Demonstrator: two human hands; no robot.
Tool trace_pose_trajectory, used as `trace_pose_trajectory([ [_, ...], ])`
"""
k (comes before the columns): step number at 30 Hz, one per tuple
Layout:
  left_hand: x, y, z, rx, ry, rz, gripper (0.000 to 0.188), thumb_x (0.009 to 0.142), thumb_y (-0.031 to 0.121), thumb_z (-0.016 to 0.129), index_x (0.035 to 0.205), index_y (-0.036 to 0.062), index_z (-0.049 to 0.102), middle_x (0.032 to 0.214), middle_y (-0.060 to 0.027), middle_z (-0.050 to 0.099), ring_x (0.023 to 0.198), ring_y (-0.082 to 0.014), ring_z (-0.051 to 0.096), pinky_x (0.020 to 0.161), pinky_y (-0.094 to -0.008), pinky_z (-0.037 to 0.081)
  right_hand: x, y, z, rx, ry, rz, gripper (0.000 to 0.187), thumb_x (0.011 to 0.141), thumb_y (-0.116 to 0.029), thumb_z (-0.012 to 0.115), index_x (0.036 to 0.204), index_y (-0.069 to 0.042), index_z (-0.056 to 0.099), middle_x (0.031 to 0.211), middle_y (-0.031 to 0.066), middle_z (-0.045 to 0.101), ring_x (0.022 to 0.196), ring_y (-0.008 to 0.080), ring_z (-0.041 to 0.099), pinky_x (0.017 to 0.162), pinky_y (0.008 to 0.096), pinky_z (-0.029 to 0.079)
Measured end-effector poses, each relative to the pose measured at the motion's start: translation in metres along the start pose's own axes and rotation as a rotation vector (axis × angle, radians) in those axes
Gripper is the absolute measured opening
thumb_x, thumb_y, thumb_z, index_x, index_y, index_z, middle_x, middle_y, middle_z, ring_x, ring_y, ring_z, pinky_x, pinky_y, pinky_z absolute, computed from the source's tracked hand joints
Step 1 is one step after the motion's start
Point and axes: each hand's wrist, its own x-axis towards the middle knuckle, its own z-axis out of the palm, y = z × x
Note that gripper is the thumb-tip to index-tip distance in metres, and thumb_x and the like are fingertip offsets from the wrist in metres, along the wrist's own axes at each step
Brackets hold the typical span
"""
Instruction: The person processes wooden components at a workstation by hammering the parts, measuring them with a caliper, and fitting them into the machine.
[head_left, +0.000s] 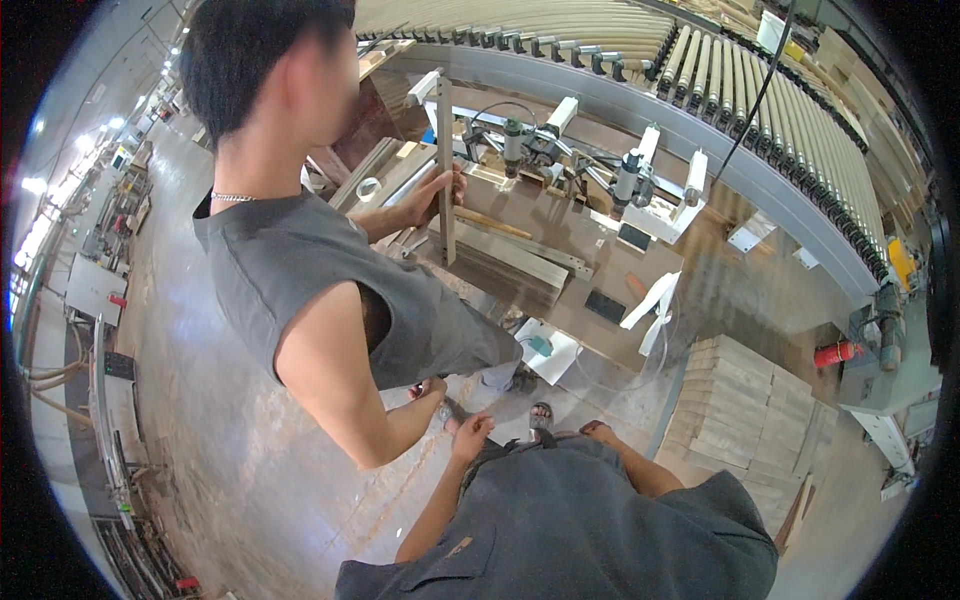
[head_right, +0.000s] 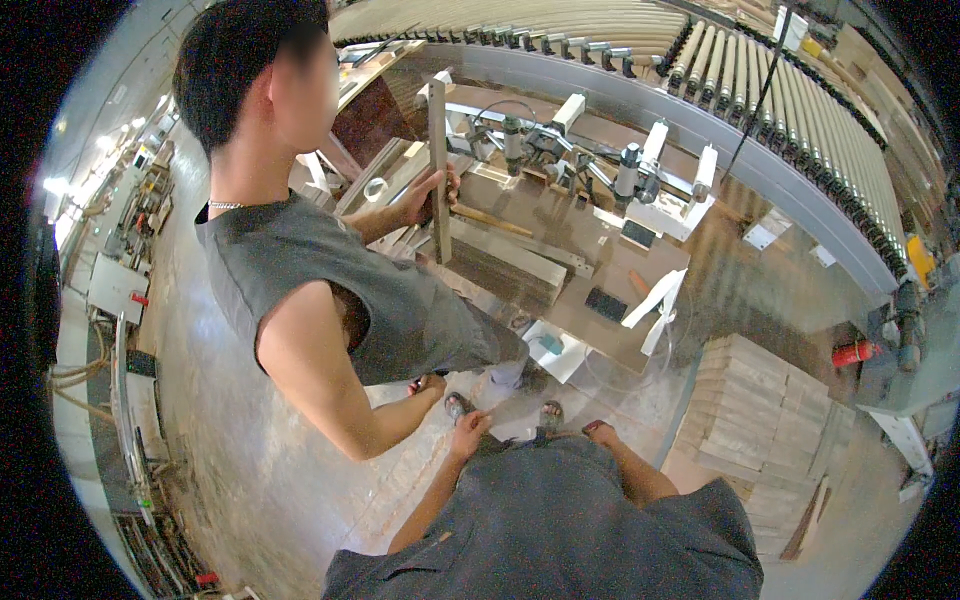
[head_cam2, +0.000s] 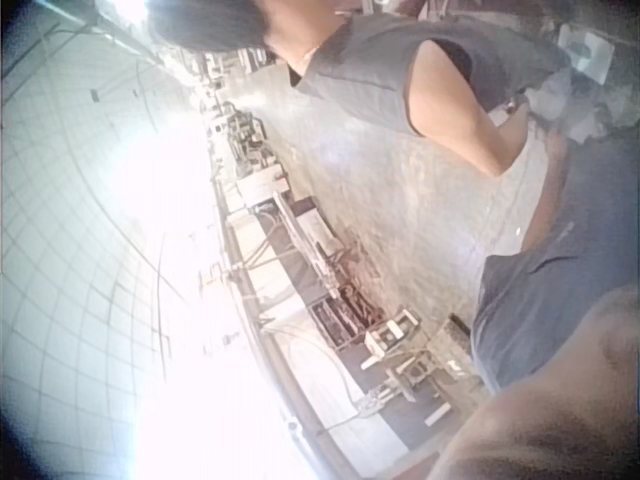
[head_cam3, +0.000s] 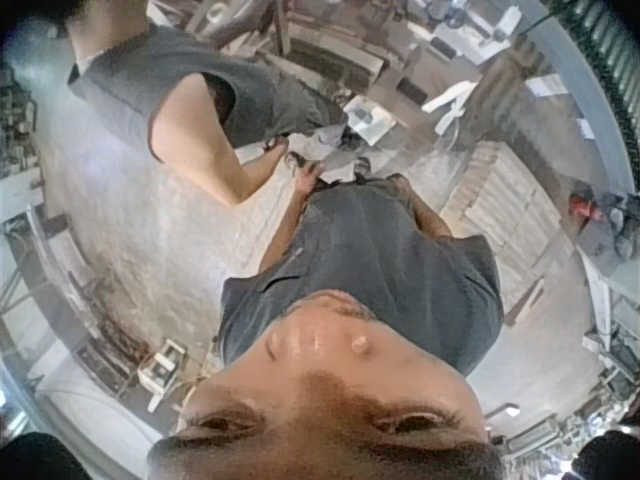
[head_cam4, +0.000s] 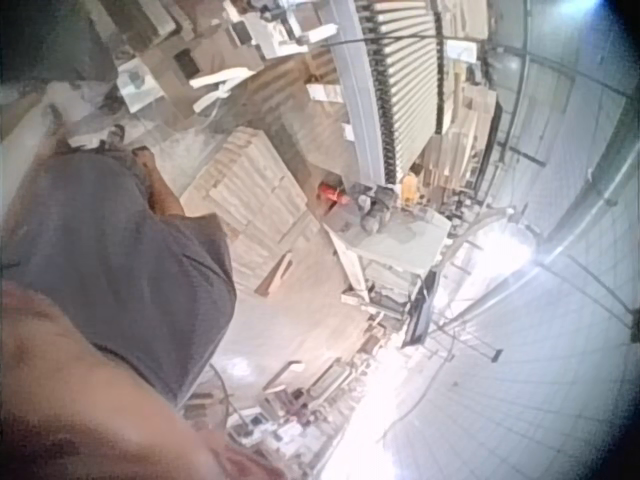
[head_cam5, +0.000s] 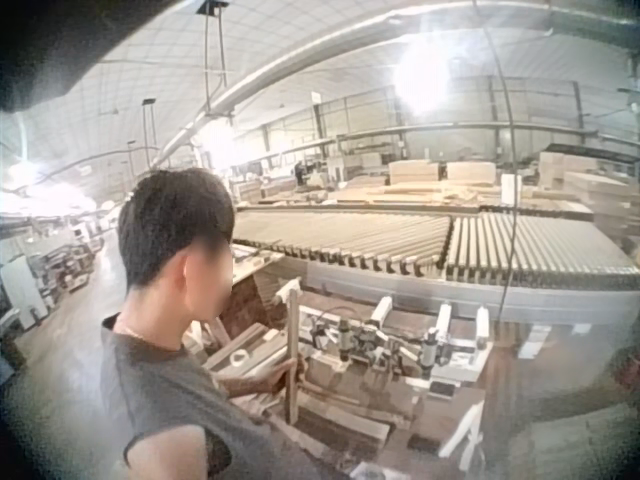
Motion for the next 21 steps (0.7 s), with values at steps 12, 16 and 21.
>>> trace_pose_trajectory([
  [12, -0.074, 0.288, 0.006, -0.003, -1.099, 0.649, 0.047, 0.083, 0.029, 0.061, 0.122, 0.0061, 0.049, 0.116, -0.0121, 0.054, 0.107, -0.0289, 0.05, 0.093, -0.0386, 0.038, -0.001, -0.064, -0.021, 0.014, -0.079, 0.031, 0.037, 0.081, -0.043, 0.052, 0.104, -0.017, 0.064, 0.099, 0.0092, 0.064, 0.093, 0.0255, 0.059, 0.081, 0.0361, 0.046],
  [16, -0.085, 0.29, 0.003, 0.079, -1.158, 0.646, 0.05, 0.085, 0.031, 0.059, 0.127, 0.0079, 0.047, 0.112, -0.0114, 0.056, 0.099, -0.0276, 0.053, 0.088, -0.0377, 0.04, -0.011, -0.056, -0.027, -0.034, -0.014, -0.198, 0.037, 0.081, -0.044, 0.053, 0.101, -0.015, 0.065, 0.1, 0.0102, 0.063, 0.091, 0.0257, 0.06, 0.079, 0.0358, 0.047],
  [21, -0.087, 0.277, -0.054, 0.303, -1.033, 0.444, 0.051, 0.083, 0.03, 0.062, 0.129, 0.0157, 0.047, 0.091, -0.0086, 0.063, 0.083, -0.0248, 0.058, 0.074, -0.034, 0.045, -0.039, -0.082, -0.033, 0.216, 0.003, 0.215, 0.037, 0.078, -0.045, 0.058, 0.097, -0.014, 0.068, 0.095, 0.0117, 0.065, 0.088, 0.0238, 0.062, 0.075, 0.0348, 0.048],
])
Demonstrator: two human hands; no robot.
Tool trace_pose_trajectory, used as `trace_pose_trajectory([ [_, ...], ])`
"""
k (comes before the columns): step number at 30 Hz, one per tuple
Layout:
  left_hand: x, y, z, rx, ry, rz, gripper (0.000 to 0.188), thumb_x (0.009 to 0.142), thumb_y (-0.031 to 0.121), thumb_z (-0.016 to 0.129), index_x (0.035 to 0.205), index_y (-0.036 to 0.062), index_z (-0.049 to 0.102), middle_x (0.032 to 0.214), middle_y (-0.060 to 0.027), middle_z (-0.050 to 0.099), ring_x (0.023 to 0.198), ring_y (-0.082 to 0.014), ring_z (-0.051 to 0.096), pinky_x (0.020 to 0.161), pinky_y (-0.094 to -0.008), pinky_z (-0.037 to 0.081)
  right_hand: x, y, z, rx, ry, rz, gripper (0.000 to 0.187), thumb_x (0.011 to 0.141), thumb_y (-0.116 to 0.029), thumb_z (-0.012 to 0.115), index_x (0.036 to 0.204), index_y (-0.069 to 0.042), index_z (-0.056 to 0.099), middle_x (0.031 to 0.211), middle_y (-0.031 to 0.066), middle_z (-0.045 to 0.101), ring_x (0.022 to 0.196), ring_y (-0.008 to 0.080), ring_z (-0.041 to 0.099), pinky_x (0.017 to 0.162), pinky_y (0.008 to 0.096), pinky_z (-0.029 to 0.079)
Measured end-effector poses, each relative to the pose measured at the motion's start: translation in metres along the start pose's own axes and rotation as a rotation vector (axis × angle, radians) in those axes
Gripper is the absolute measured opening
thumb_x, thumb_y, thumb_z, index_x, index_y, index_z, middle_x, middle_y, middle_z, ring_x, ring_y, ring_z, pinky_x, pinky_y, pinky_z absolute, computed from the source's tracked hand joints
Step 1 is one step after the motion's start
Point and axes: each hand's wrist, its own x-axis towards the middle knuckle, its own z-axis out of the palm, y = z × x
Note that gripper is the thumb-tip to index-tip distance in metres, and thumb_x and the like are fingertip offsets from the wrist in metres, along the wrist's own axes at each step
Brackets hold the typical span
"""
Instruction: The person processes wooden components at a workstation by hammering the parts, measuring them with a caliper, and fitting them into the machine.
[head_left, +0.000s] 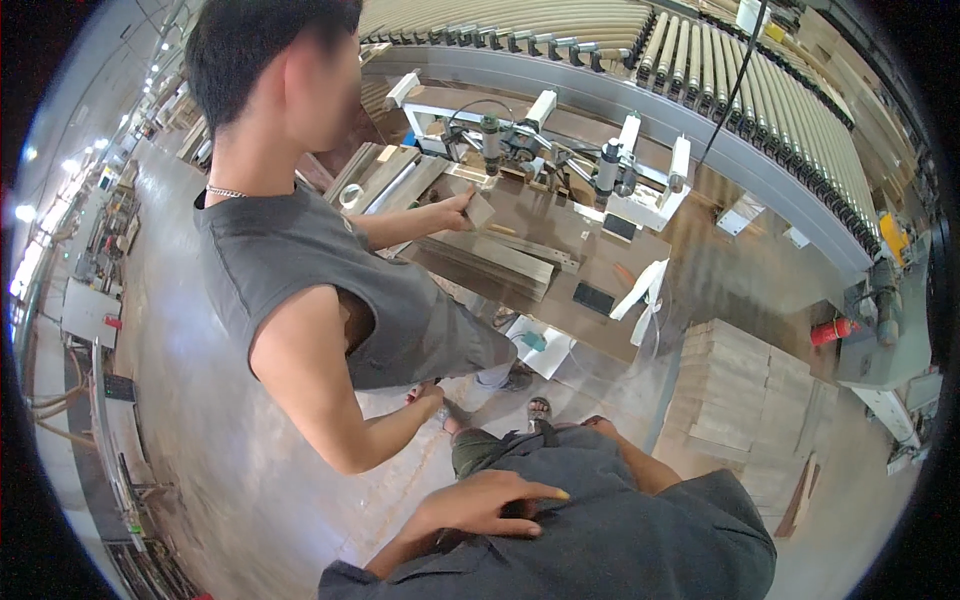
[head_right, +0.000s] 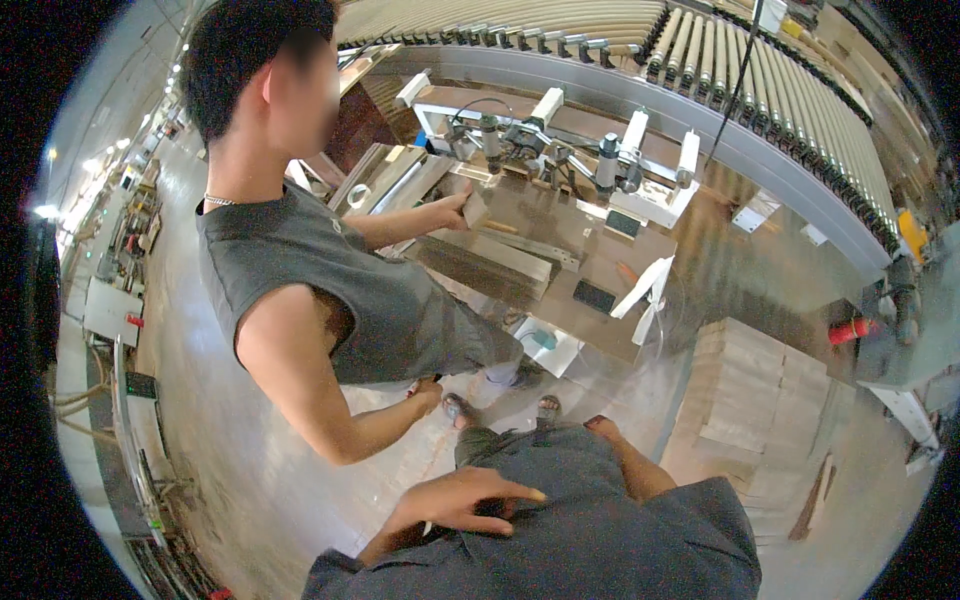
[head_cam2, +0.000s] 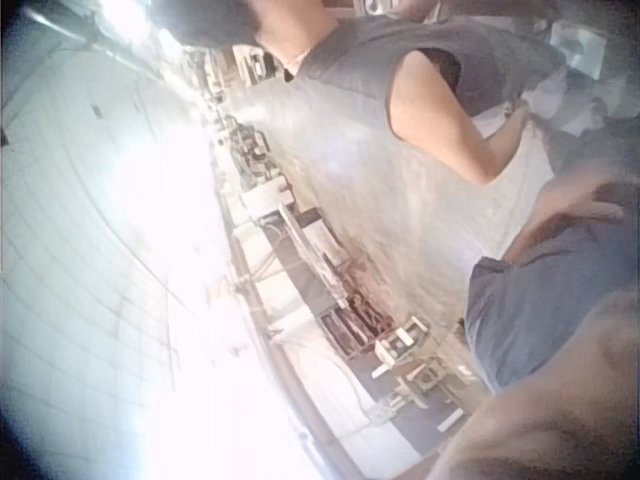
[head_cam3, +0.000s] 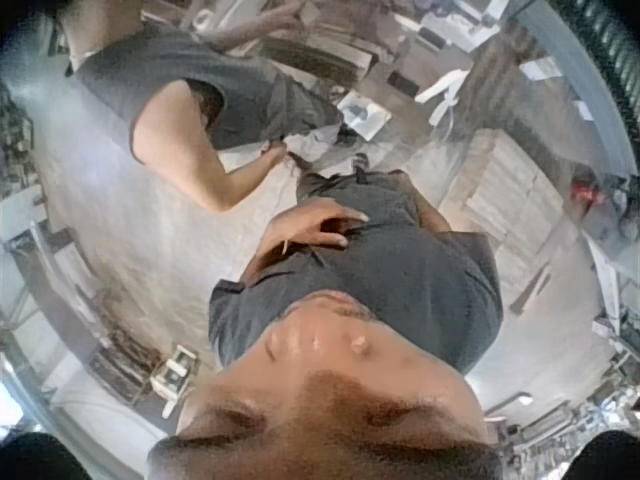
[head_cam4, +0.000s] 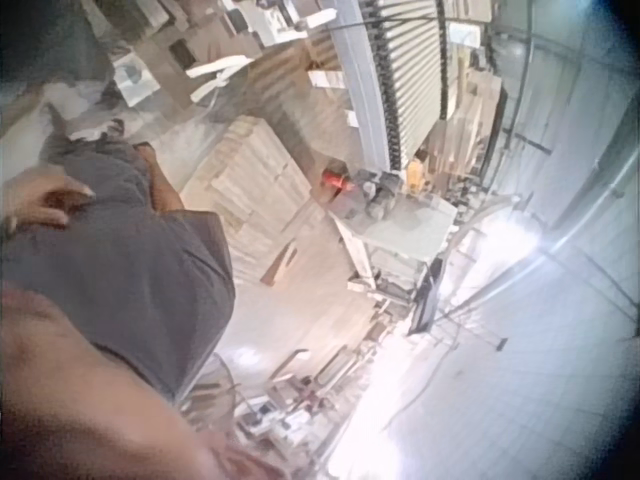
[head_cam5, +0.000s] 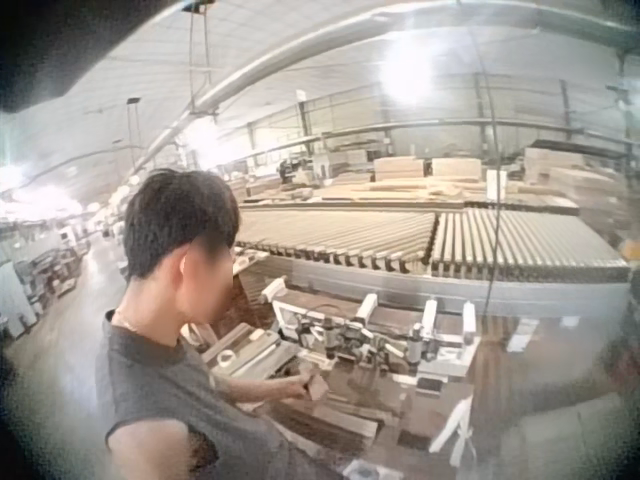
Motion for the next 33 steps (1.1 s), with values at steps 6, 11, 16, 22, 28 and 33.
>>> trace_pose_trajectory([
  [6, -0.039, -0.006, -0.008, -0.079, 0.119, -0.185, 0.049, 0.082, 0.031, 0.064, 0.126, 0.0175, 0.049, 0.071, -0.006, 0.063, 0.062, -0.0195, 0.061, 0.058, -0.0303, 0.047, 0.013, 0.019, 0.008, -0.017, 0.035, -0.059, 0.034, 0.078, -0.042, 0.057, 0.095, -0.015, 0.067, 0.093, 0.0094, 0.066, 0.085, 0.0246, 0.062, 0.075, 0.0353, 0.049],
  [11, -0.032, -0.008, -0.001, -0.067, 0.324, -0.086, 0.054, 0.079, 0.027, 0.067, 0.128, 0.0148, 0.048, 0.074, -0.0053, 0.063, 0.066, -0.0194, 0.061, 0.062, -0.0303, 0.047, 0.017, -0.009, 0.004, -0.281, 0.012, -0.31, 0.032, 0.079, -0.039, 0.057, 0.094, -0.013, 0.067, 0.097, 0.0101, 0.065, 0.088, 0.027, 0.061, 0.078, 0.0349, 0.048],
  [16, -0.046, -0.005, 0.005, -0.16, 0.168, -0.211, 0.052, 0.08, 0.024, 0.067, 0.128, 0.0149, 0.048, 0.073, -0.0066, 0.063, 0.064, -0.0193, 0.061, 0.061, -0.0299, 0.046, 0.039, 0.011, 0.01, -0.355, -0.093, -0.375, 0.031, 0.08, -0.034, 0.056, 0.098, -0.012, 0.066, 0.1, 0.0112, 0.063, 0.094, 0.0261, 0.06, 0.081, 0.0337, 0.048],
  [22, -0.051, -0.005, 0.009, -0.279, 0.076, -0.274, 0.055, 0.079, 0.018, 0.068, 0.13, 0.0158, 0.046, 0.083, -0.0093, 0.064, 0.074, -0.021, 0.062, 0.068, -0.032, 0.047, 0.047, 0.035, 0.016, -0.317, -0.105, -0.357, 0.027, 0.082, -0.032, 0.05, 0.089, -0.012, 0.066, 0.096, 0.0074, 0.064, 0.089, 0.027, 0.06, 0.075, 0.0375, 0.049],
  [28, -0.056, -0.009, 0.026, -0.152, 0.292, -0.223, 0.061, 0.077, 0.02, 0.069, 0.132, 0.0118, 0.042, 0.089, -0.0078, 0.063, 0.082, -0.0207, 0.062, 0.072, -0.0316, 0.047, 0.02, 0.006, 0.015, -0.328, 0.005, -0.301, 0.022, 0.084, -0.022, 0.045, 0.093, -0.013, 0.063, 0.094, 0.0078, 0.063, 0.087, 0.0282, 0.06, 0.072, 0.0396, 0.05],
  [33, -0.069, -0.007, 0.028, -0.332, 0.117, -0.335, 0.062, 0.075, 0.019, 0.071, 0.131, 0.012, 0.045, 0.086, -0.0118, 0.064, 0.075, -0.0217, 0.062, 0.07, -0.0331, 0.048, 0.022, 0.016, 0.025, -0.289, -0.029, -0.249, 0.029, 0.079, -0.036, 0.056, 0.094, -0.013, 0.066, 0.099, 0.0088, 0.064, 0.092, 0.024, 0.06, 0.081, 0.033, 0.047],
])
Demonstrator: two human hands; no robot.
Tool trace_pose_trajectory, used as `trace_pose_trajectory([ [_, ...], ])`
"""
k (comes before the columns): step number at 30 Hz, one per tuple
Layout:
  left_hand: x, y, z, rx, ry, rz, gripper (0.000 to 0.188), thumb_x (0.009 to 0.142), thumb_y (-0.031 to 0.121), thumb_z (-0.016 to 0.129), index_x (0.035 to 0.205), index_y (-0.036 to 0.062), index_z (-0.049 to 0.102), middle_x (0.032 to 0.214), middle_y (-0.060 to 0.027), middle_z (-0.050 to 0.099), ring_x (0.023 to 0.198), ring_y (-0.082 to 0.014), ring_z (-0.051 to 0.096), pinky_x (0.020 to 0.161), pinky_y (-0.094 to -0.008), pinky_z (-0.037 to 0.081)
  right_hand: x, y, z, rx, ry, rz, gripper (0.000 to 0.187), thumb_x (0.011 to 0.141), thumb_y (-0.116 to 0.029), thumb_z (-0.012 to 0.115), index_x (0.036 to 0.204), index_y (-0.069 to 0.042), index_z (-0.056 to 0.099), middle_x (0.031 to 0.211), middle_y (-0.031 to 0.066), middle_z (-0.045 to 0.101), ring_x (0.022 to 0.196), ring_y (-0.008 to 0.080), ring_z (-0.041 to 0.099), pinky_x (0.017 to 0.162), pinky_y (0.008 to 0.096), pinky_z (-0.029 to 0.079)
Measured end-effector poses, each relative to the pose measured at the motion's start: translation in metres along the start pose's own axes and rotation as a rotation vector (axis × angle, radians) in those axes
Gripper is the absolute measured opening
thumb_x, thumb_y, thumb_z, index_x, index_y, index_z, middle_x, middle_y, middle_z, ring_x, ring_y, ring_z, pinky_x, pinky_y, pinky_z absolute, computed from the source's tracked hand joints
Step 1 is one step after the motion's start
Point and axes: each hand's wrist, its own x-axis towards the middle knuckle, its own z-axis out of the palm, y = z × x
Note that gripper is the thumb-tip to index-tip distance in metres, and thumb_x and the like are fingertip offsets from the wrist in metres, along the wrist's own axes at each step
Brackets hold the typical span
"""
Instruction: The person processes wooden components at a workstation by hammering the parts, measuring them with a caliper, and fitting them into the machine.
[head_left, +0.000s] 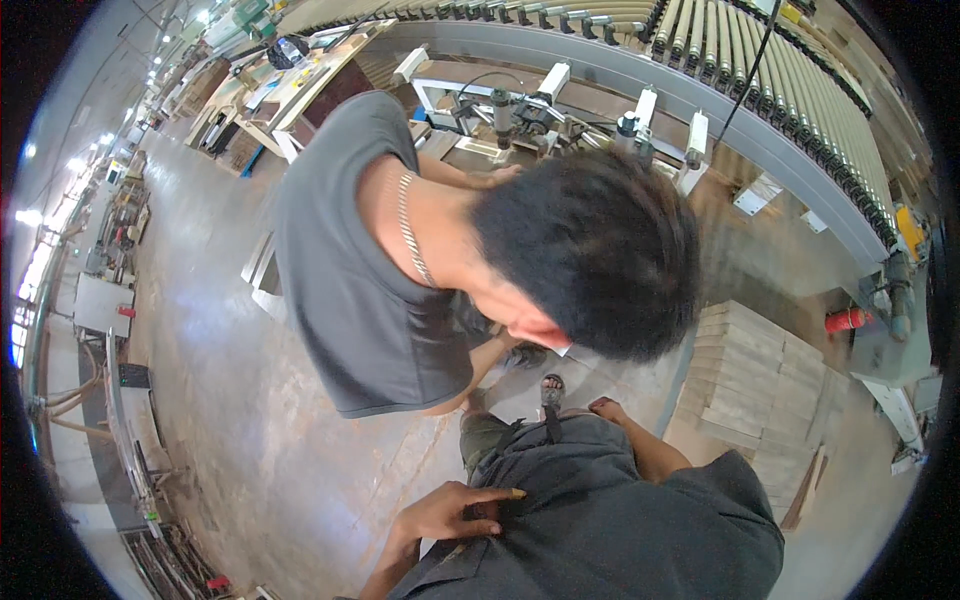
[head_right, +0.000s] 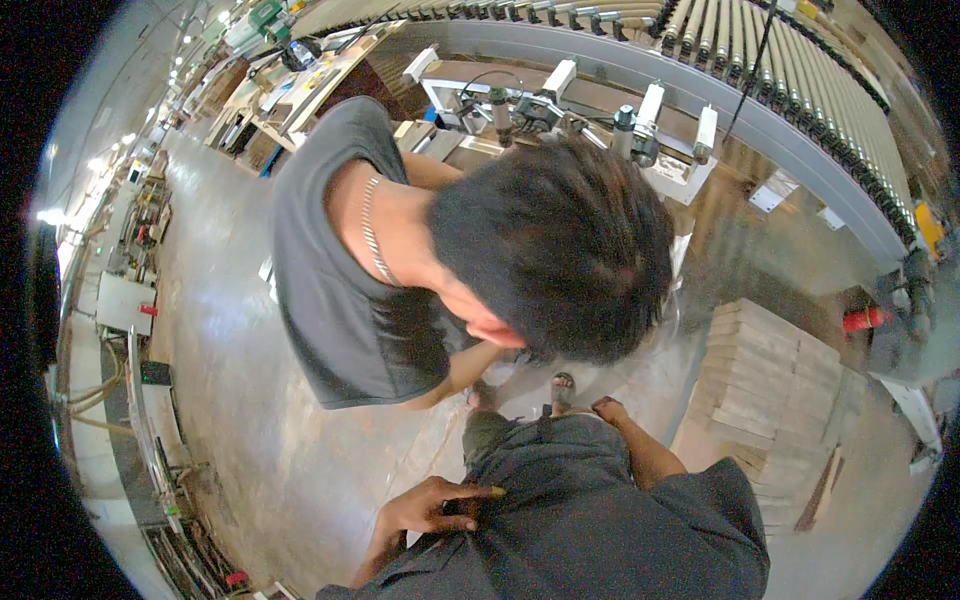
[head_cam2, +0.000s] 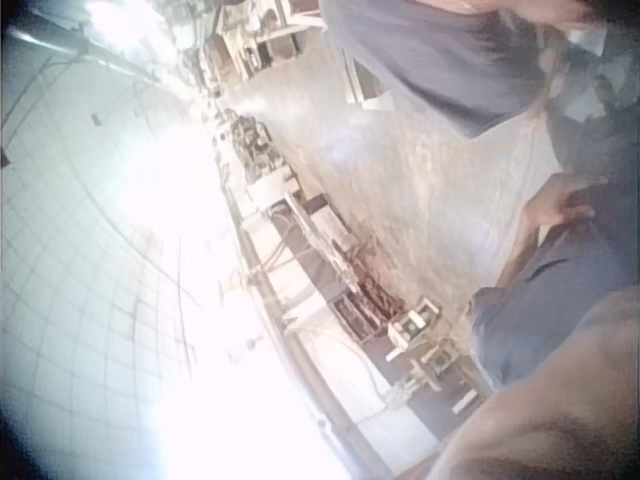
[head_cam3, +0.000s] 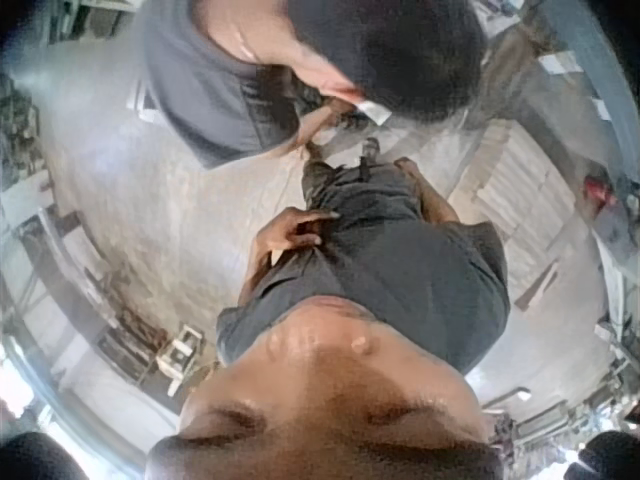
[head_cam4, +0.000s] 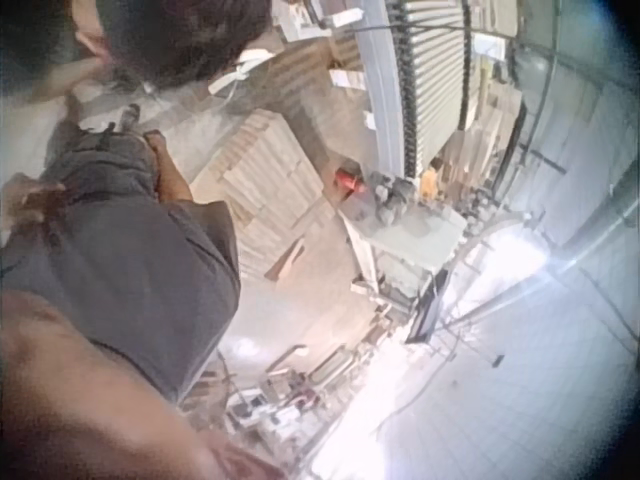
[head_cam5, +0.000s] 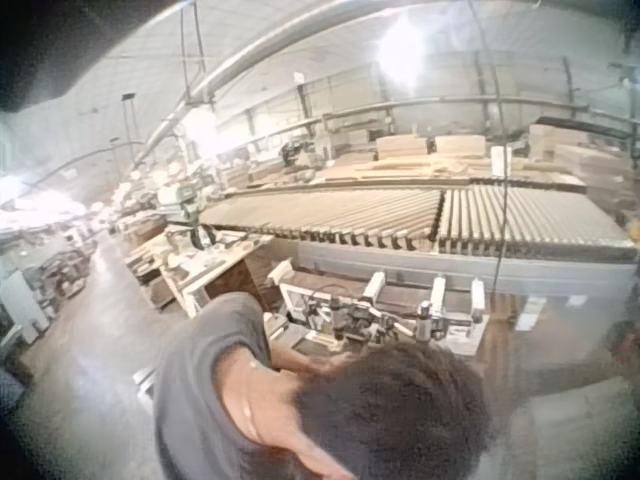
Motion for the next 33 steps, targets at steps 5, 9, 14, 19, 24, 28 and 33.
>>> trace_pose_trajectory([
  [5, 0.007, 0.014, 0.003, 0.004, 0.066, -0.007, 0.061, 0.075, 0.018, 0.071, 0.131, 0.012, 0.046, 0.087, -0.0113, 0.064, 0.077, -0.0225, 0.062, 0.071, -0.0342, 0.048, 0.018, 0.075, 0.035, -0.252, -0.131, -0.034, 0.025, 0.082, -0.028, 0.053, 0.098, -0.012, 0.063, 0.1, 0.0104, 0.063, 0.093, 0.0267, 0.06, 0.079, 0.0355, 0.048],
  [9, 0.001, 0.007, 0.012, 0.074, 0.278, 0.205, 0.059, 0.077, 0.018, 0.069, 0.13, 0.011, 0.045, 0.087, -0.007, 0.061, 0.078, -0.0215, 0.058, 0.071, -0.0318, 0.045, 0.02, 0.071, 0.042, -0.479, -0.129, -0.156, 0.025, 0.082, -0.025, 0.05, 0.101, -0.013, 0.061, 0.098, 0.0119, 0.062, 0.088, 0.0303, 0.06, 0.076, 0.0372, 0.049],
  [14, -0.037, -0.019, 0.006, -0.017, 0.049, -0.112, 0.056, 0.082, 0.023, 0.065, 0.133, 0.0154, 0.043, 0.084, -0.0077, 0.062, 0.073, -0.0172, 0.057, 0.067, -0.032, 0.045, 0.015, 0.017, 0.038, -0.325, 0.194, -0.316, 0.014, 0.074, -0.015, 0.052, 0.082, -0.008, 0.061, 0.085, 0.0142, 0.063, 0.079, 0.0353, 0.058, 0.068, 0.0429, 0.047],
  [19, -0.044, -0.099, 0.01, -0.466, -0.032, 0.087, 0.054, 0.091, 0.036, 0.052, 0.136, 0.0094, 0.038, 0.087, -0.0038, 0.054, 0.079, -0.013, 0.048, 0.072, -0.0287, 0.041, -0.008, -0.017, 0.067, 0.336, 0.144, 0.128, 0.033, 0.081, -0.036, 0.054, 0.077, -0.006, 0.067, 0.066, 0.0059, 0.063, 0.063, 0.0164, 0.059, 0.061, 0.0309, 0.046],
  [24, -0.076, -0.168, 0.021, 0.253, 0.468, -0.056, 0.05, 0.091, 0.019, 0.048, 0.138, 0.01, 0.032, 0.097, -0.0069, 0.057, 0.091, -0.0198, 0.053, 0.082, -0.0328, 0.043, -0.044, -0.023, 0.058, 0.24, 0.071, 0.142, 0.036, 0.081, -0.038, 0.056, 0.085, -0.005, 0.068, 0.07, 0.0069, 0.064, 0.067, 0.0185, 0.06, 0.063, 0.0315, 0.046],
  [28, -0.119, -0.209, 0.04, 0.788, 0.363, 0.017, 0.061, 0.083, 0.012, 0.047, 0.139, 0.004, 0.023, 0.124, -0.0167, 0.046, 0.115, -0.0323, 0.044, 0.097, -0.0394, 0.036, -0.08, -0.051, 0.054, 0.251, 0.035, 0.296, 0.03, 0.084, -0.032, 0.053, 0.092, -0.006, 0.068, 0.079, 0.0098, 0.066, 0.074, 0.023, 0.062, 0.069, 0.0336, 0.047],
  [33, -0.135, -0.227, 0.06, 0.38, 0.287, 0.335, 0.082, 0.085, 0.049, 0.049, 0.143, 0.0069, 0.01, 0.147, -0.017, 0.013, 0.133, -0.0325, 0.02, 0.11, -0.0457, 0.018, -0.102, -0.081, 0.066, 0.055, 0.167, -0.048, 0.027, 0.085, -0.026, 0.049, 0.091, -0.005, 0.066, 0.079, 0.0125, 0.065, 0.076, 0.0247, 0.061, 0.072, 0.0359, 0.047],
])
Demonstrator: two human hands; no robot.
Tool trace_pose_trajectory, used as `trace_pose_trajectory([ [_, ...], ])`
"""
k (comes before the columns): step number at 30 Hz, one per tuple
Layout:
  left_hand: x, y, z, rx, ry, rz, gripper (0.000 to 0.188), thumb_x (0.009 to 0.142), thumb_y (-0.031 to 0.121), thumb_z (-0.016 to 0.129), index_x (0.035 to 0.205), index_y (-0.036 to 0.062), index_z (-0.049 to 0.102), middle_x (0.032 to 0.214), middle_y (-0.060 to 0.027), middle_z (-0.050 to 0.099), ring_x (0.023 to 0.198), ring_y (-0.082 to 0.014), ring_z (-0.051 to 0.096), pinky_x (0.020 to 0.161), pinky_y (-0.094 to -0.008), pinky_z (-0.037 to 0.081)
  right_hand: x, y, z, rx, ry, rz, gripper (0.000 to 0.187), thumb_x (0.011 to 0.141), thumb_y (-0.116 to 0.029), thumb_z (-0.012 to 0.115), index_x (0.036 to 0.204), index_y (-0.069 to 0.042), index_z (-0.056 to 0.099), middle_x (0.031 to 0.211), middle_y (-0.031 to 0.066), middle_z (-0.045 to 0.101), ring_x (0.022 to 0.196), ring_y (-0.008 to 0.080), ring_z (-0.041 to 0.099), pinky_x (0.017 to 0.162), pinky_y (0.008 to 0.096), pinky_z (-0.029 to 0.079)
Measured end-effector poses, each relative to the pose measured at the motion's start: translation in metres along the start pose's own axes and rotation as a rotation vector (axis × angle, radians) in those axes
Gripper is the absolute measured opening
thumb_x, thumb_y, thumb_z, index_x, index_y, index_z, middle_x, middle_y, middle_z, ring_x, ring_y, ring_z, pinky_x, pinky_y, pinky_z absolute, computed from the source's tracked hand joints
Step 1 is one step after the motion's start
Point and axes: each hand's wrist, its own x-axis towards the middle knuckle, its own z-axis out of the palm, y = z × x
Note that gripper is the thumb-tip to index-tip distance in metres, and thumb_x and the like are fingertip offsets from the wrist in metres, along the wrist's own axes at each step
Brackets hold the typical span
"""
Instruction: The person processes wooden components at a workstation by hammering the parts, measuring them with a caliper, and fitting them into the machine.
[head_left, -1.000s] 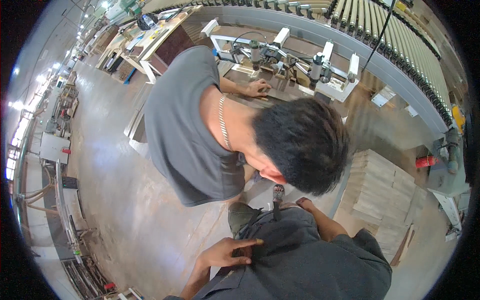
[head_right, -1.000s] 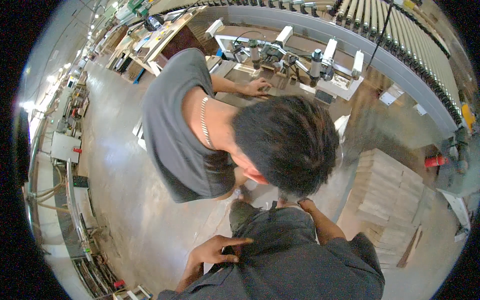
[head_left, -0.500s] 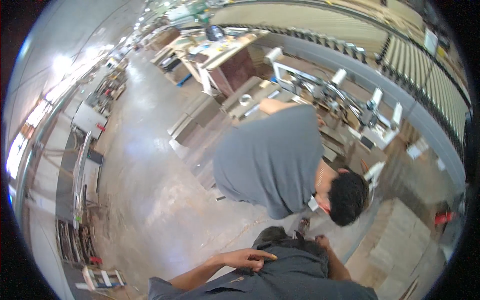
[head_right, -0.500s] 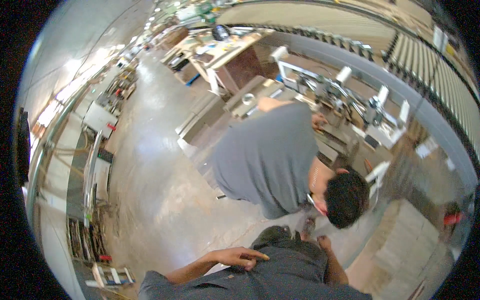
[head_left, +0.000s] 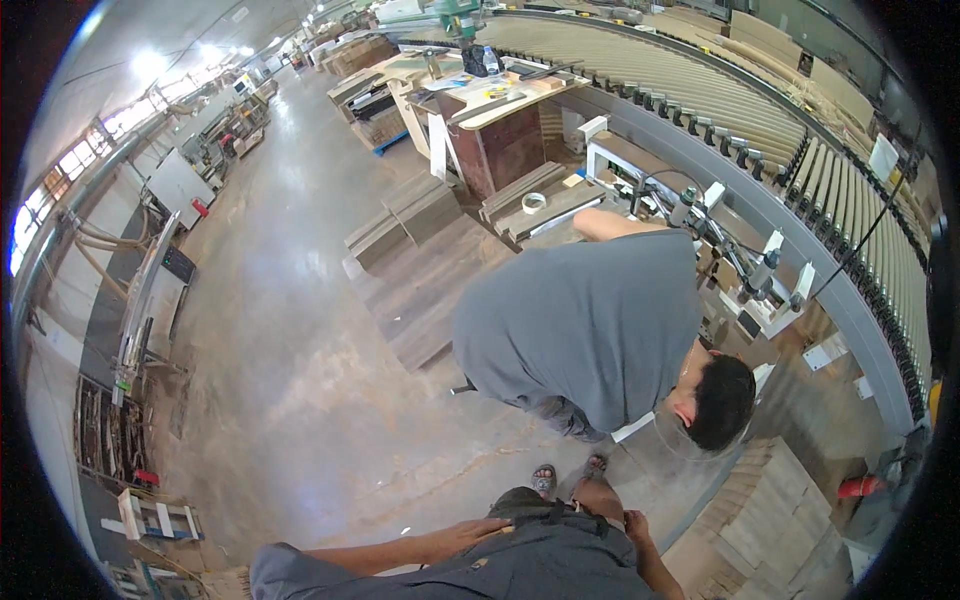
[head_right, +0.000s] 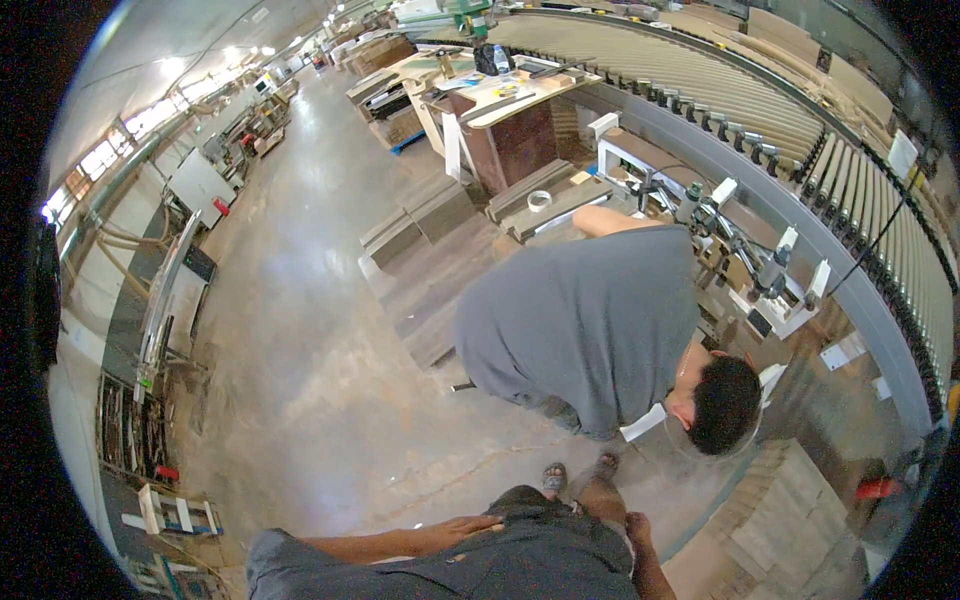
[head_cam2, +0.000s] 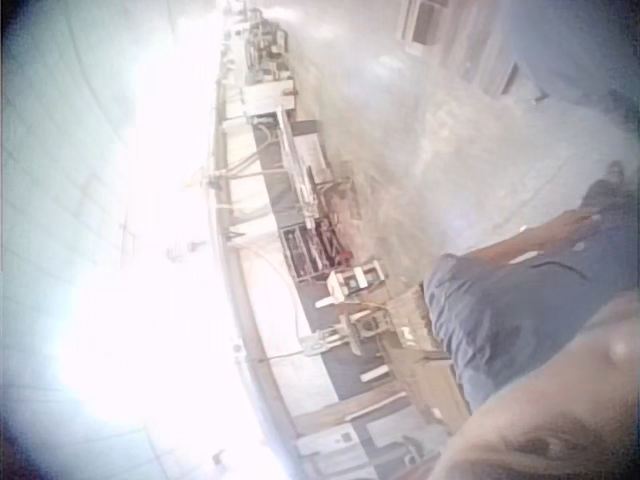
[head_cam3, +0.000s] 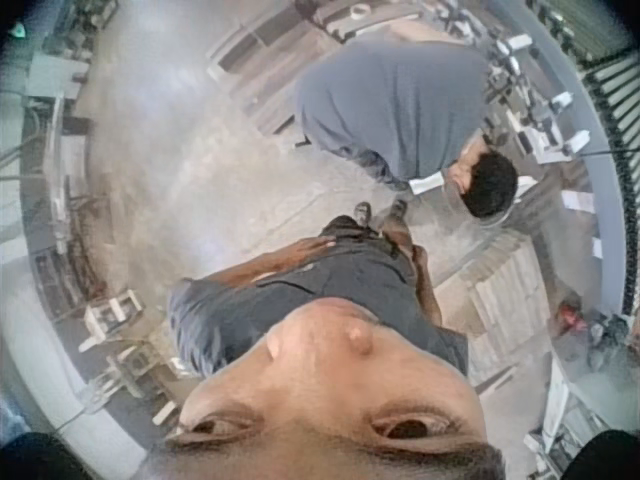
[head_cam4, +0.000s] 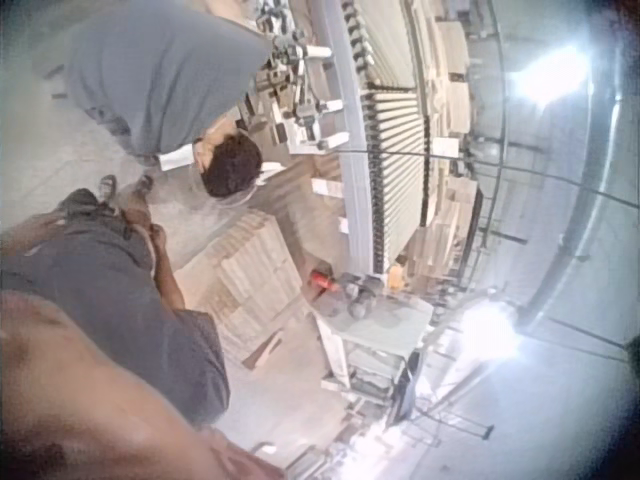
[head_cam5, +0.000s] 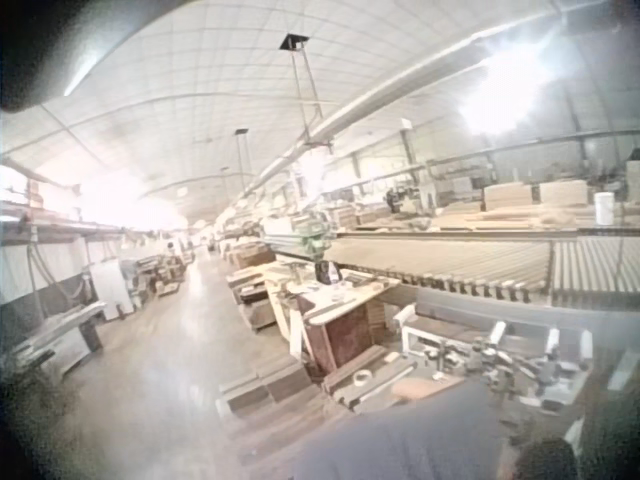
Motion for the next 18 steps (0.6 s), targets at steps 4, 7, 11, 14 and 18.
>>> trace_pose_trajectory([
  [4, 0.006, 0.012, -0.013, -0.11, 0.026, 0.047, 0.062, 0.089, 0.02, 0.041, 0.142, 0.0044, 0.014, 0.147, -0.0144, 0.016, 0.133, -0.0315, 0.023, 0.109, -0.0416, 0.018, 0.002, -0.028, 0.005, 0.22, 0.021, 0.174, 0.025, 0.084, -0.025, 0.051, 0.092, -0.004, 0.063, 0.083, 0.0131, 0.063, 0.08, 0.0264, 0.06, 0.072, 0.0377, 0.046],
  [7, -0.004, -0.002, -0.008, -0.131, -0.037, 0.036, 0.059, 0.09, 0.022, 0.039, 0.142, 0.0055, 0.016, 0.147, -0.0122, 0.017, 0.133, -0.0311, 0.022, 0.109, -0.0408, 0.018, 0.001, -0.039, 0.012, 0.21, 0.181, 0.291, 0.026, 0.084, -0.025, 0.053, 0.095, -0.002, 0.06, 0.088, 0.015, 0.062, 0.083, 0.0265, 0.059, 0.074, 0.0374, 0.046],
  [11, -0.009, -0.003, -0.004, -0.149, -0.079, 0.03, 0.067, 0.087, 0.029, 0.047, 0.142, 0.0067, 0.017, 0.146, -0.0124, 0.021, 0.134, -0.0306, 0.02, 0.108, -0.0419, 0.019, 0.0, -0.027, 0.015, 0.267, 0.28, 0.2, 0.032, 0.086, -0.025, 0.054, 0.104, 0.001, 0.058, 0.095, 0.0169, 0.061, 0.089, 0.0263, 0.058, 0.08, 0.0339, 0.044],
  [14, -0.008, 0.005, -0.014, -0.139, -0.13, 0.019, 0.075, 0.082, 0.032, 0.054, 0.142, 0.0074, 0.017, 0.146, -0.0126, 0.02, 0.134, -0.0304, 0.02, 0.108, -0.0426, 0.019, -0.004, -0.024, 0.029, 0.252, 0.144, -0.077, 0.033, 0.086, -0.026, 0.053, 0.106, 0.0, 0.058, 0.098, 0.0145, 0.061, 0.093, 0.0266, 0.057, 0.084, 0.033, 0.043],
  [18, -0.005, -0.002, -0.017, 0.02, -0.188, 0.023, 0.086, 0.074, 0.032, 0.063, 0.143, 0.0097, 0.016, 0.147, -0.0136, 0.017, 0.135, -0.0304, 0.018, 0.11, -0.043, 0.016, -0.007, -0.059, 0.036, 0.284, -0.475, -0.17, 0.036, 0.085, -0.031, 0.054, 0.109, -0.005, 0.06, 0.104, 0.0118, 0.061, 0.099, 0.0263, 0.056, 0.09, 0.0321, 0.041],
])
